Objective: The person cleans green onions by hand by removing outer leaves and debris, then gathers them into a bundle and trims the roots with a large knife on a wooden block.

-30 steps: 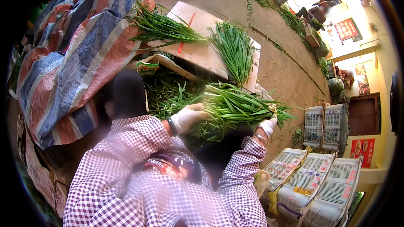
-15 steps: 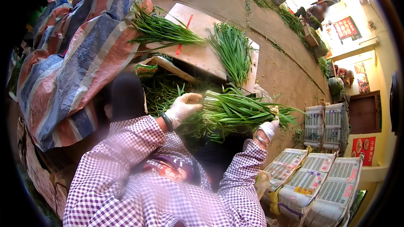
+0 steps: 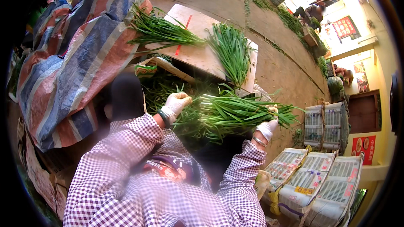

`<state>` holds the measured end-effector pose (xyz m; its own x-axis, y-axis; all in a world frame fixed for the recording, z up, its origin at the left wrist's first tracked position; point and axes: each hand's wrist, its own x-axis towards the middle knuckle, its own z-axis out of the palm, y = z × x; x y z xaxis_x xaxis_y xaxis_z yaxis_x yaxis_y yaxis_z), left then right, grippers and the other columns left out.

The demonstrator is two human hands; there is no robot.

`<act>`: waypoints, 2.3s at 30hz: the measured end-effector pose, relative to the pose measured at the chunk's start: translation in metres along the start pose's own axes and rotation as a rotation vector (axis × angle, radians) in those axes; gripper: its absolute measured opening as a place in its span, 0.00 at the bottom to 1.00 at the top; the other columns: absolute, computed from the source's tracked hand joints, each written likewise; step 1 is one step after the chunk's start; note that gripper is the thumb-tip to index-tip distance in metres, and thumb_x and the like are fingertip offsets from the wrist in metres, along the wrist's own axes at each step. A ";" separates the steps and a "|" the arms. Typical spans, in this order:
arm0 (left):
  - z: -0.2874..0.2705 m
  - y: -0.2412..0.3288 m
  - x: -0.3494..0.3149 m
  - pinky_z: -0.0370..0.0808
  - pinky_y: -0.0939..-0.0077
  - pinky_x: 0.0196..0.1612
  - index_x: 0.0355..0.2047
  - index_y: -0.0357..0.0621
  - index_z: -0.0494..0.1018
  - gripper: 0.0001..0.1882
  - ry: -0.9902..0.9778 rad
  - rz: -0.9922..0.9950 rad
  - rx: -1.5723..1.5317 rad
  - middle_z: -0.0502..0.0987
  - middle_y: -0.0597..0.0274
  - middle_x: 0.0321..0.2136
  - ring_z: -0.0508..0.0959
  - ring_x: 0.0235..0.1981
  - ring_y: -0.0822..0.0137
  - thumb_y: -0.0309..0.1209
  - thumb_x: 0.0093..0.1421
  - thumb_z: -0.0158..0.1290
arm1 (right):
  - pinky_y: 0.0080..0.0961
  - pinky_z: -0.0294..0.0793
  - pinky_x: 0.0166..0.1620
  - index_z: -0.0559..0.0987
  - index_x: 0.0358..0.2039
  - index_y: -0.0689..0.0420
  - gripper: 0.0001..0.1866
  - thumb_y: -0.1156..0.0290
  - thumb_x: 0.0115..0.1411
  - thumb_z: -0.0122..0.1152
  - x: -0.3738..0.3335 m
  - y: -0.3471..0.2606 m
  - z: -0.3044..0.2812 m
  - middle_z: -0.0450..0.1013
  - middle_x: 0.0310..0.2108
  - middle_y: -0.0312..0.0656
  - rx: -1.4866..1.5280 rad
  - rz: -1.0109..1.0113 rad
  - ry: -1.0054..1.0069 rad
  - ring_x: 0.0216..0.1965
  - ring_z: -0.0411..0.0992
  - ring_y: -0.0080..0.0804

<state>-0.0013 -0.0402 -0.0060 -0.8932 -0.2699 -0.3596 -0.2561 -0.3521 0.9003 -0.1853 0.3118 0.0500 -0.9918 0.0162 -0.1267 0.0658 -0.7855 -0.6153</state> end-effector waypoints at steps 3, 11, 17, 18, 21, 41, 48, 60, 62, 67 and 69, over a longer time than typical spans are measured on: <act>-0.026 0.017 -0.009 0.75 0.61 0.43 0.39 0.46 0.81 0.16 -0.131 0.121 1.157 0.80 0.50 0.34 0.79 0.40 0.51 0.43 0.61 0.52 | 0.25 0.73 0.42 0.75 0.29 0.56 0.09 0.67 0.64 0.52 -0.022 0.001 0.033 0.71 0.23 0.33 -0.051 -0.067 -0.019 0.24 0.69 0.26; -0.021 0.034 0.000 0.74 0.72 0.45 0.37 0.39 0.80 0.12 -0.171 0.068 0.563 0.79 0.58 0.36 0.77 0.40 0.66 0.35 0.60 0.56 | 0.22 0.71 0.41 0.71 0.41 0.57 0.06 0.70 0.66 0.53 -0.059 0.004 0.082 0.66 0.24 0.32 0.148 0.039 -0.432 0.27 0.65 0.22; -0.005 0.024 0.006 0.73 0.75 0.46 0.39 0.40 0.79 0.10 -0.189 -0.013 0.140 0.80 0.63 0.36 0.76 0.40 0.72 0.32 0.60 0.58 | 0.24 0.71 0.40 0.71 0.41 0.58 0.05 0.73 0.66 0.51 -0.073 0.005 0.096 0.65 0.24 0.35 0.254 0.159 -0.573 0.27 0.66 0.25; -0.004 0.022 0.007 0.73 0.75 0.45 0.39 0.40 0.79 0.10 -0.210 -0.065 0.077 0.81 0.63 0.36 0.76 0.40 0.72 0.32 0.59 0.59 | 0.25 0.70 0.41 0.70 0.41 0.58 0.05 0.73 0.66 0.51 -0.074 0.005 0.095 0.65 0.25 0.35 0.253 0.171 -0.581 0.27 0.66 0.25; -0.002 0.022 0.004 0.72 0.79 0.40 0.35 0.41 0.78 0.09 -0.172 -0.036 0.094 0.80 0.65 0.30 0.75 0.34 0.74 0.32 0.57 0.61 | 0.24 0.68 0.40 0.70 0.41 0.58 0.06 0.74 0.65 0.53 -0.077 0.008 0.097 0.64 0.25 0.34 0.275 0.182 -0.573 0.27 0.64 0.25; 0.022 0.035 -0.031 0.73 0.80 0.42 0.39 0.35 0.78 0.14 -0.245 -0.200 0.080 0.81 0.62 0.34 0.77 0.36 0.74 0.34 0.58 0.60 | 0.26 0.71 0.44 0.70 0.44 0.59 0.10 0.73 0.62 0.56 -0.093 0.031 0.117 0.64 0.26 0.34 0.016 0.108 -0.506 0.28 0.64 0.24; 0.036 0.057 -0.040 0.72 0.78 0.45 0.47 0.34 0.74 0.20 -0.200 -0.189 -0.014 0.78 0.61 0.40 0.75 0.39 0.74 0.34 0.59 0.59 | 0.28 0.72 0.45 0.69 0.43 0.59 0.11 0.71 0.62 0.55 -0.107 0.053 0.150 0.64 0.28 0.34 -0.193 0.096 -0.499 0.28 0.66 0.24; 0.043 0.085 -0.048 0.60 0.73 0.61 0.63 0.44 0.57 0.37 -0.353 0.222 -0.284 0.62 0.65 0.59 0.62 0.59 0.70 0.30 0.54 0.57 | 0.24 0.72 0.44 0.77 0.45 0.59 0.11 0.76 0.60 0.60 -0.129 0.110 0.192 0.75 0.37 0.35 -0.486 0.260 -0.521 0.38 0.72 0.25; 0.045 0.100 -0.054 0.56 0.73 0.64 0.68 0.46 0.46 0.46 -0.440 0.376 -0.316 0.57 0.65 0.63 0.58 0.63 0.70 0.28 0.51 0.57 | 0.20 0.70 0.44 0.78 0.45 0.57 0.13 0.72 0.59 0.64 -0.131 0.125 0.199 0.76 0.37 0.32 -0.669 0.136 -0.564 0.38 0.71 0.20; 0.024 0.096 -0.046 0.67 0.77 0.56 0.64 0.41 0.52 0.38 -0.330 0.495 -0.202 0.64 0.62 0.58 0.69 0.53 0.70 0.24 0.55 0.54 | 0.21 0.71 0.47 0.71 0.52 0.58 0.23 0.74 0.56 0.67 -0.139 0.138 0.221 0.72 0.44 0.34 -0.658 0.109 -0.761 0.45 0.70 0.24; 0.007 0.084 -0.032 0.71 0.76 0.52 0.59 0.42 0.60 0.24 -0.320 0.363 -0.337 0.69 0.62 0.51 0.72 0.49 0.70 0.27 0.62 0.50 | 0.31 0.69 0.54 0.66 0.57 0.60 0.32 0.68 0.53 0.69 -0.131 0.152 0.224 0.68 0.52 0.43 -0.754 0.153 -0.948 0.54 0.67 0.34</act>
<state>0.0029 -0.0555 0.0830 -0.9824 -0.1605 0.0958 0.1713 -0.5674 0.8054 -0.0700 0.0514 0.1472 -0.6344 -0.7502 0.1864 -0.0766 -0.1790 -0.9809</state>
